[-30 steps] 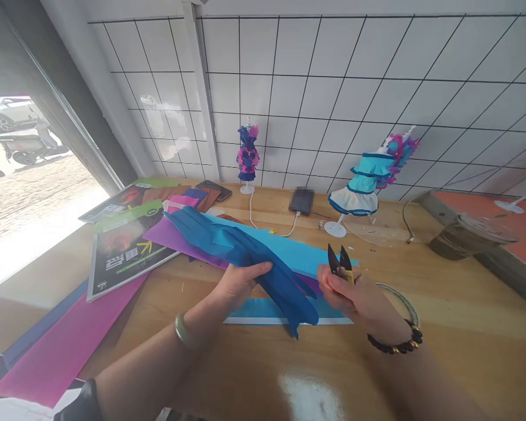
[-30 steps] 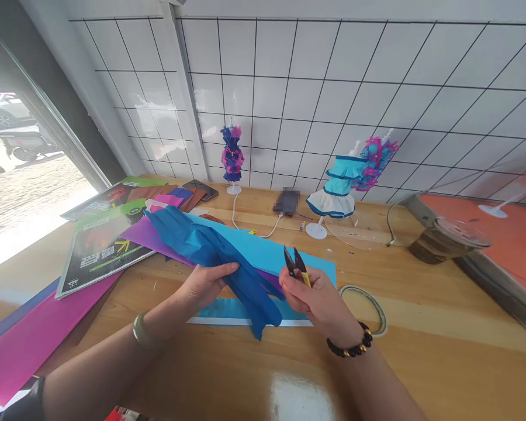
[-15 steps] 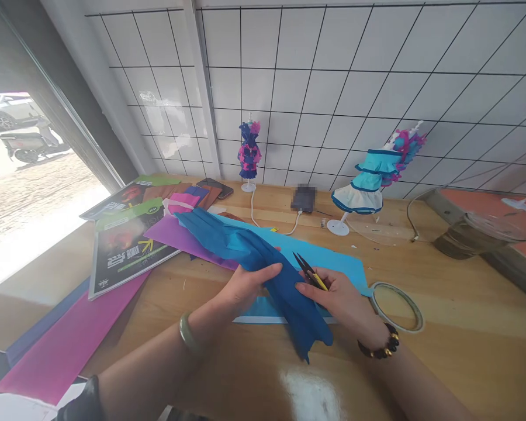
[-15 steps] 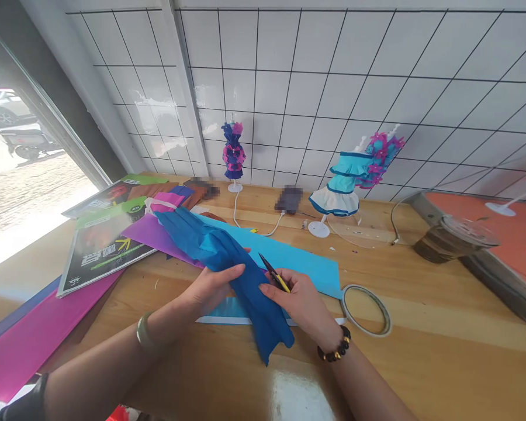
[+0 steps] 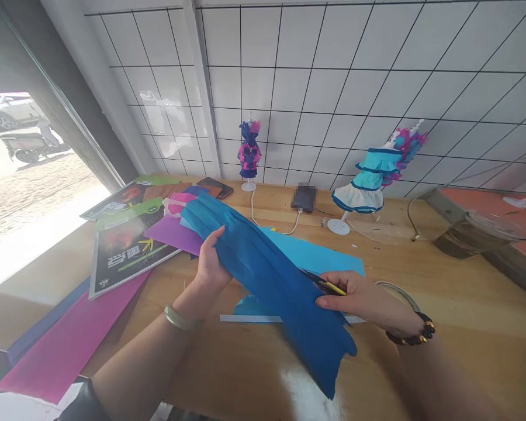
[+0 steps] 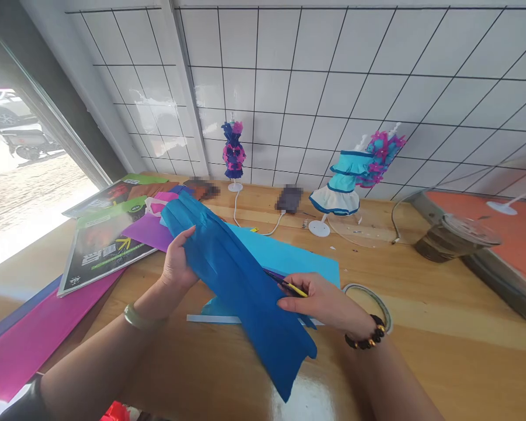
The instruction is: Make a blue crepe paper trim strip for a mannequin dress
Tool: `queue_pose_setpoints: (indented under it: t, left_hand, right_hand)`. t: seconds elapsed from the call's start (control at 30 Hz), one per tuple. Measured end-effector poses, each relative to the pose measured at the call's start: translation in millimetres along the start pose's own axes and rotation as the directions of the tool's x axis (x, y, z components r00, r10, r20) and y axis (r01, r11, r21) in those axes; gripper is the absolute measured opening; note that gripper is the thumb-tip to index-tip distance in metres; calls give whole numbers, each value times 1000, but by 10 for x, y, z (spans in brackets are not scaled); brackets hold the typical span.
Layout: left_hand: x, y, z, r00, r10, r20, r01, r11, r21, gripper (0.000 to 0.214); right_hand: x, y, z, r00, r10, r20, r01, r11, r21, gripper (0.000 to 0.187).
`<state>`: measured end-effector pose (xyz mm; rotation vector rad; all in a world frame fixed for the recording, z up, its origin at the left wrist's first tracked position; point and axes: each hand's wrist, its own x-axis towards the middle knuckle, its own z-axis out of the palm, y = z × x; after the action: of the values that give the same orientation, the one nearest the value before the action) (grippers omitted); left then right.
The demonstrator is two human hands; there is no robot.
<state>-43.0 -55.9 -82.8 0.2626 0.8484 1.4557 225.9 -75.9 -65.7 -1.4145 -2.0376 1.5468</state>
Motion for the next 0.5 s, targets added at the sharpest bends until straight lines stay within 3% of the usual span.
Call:
queue_pose_setpoints:
  t: [0.13,0.33,0.5]
  left_hand:
    - [77,-6,-31,994,-34,-101,35,999,13,14]
    - [108,-21,-42,995,-53,-85,56,998,30,13]
    - [200,5,-112,996,-19,-84,22,999,35,13]
  right_hand:
    - [62,39,25,994,2,-105,2,999,38,39]
    - [189,46,227,975,46,-215,-22,993,112,43]
    - [243,88,287,972,-9,-234,18,999,36,32]
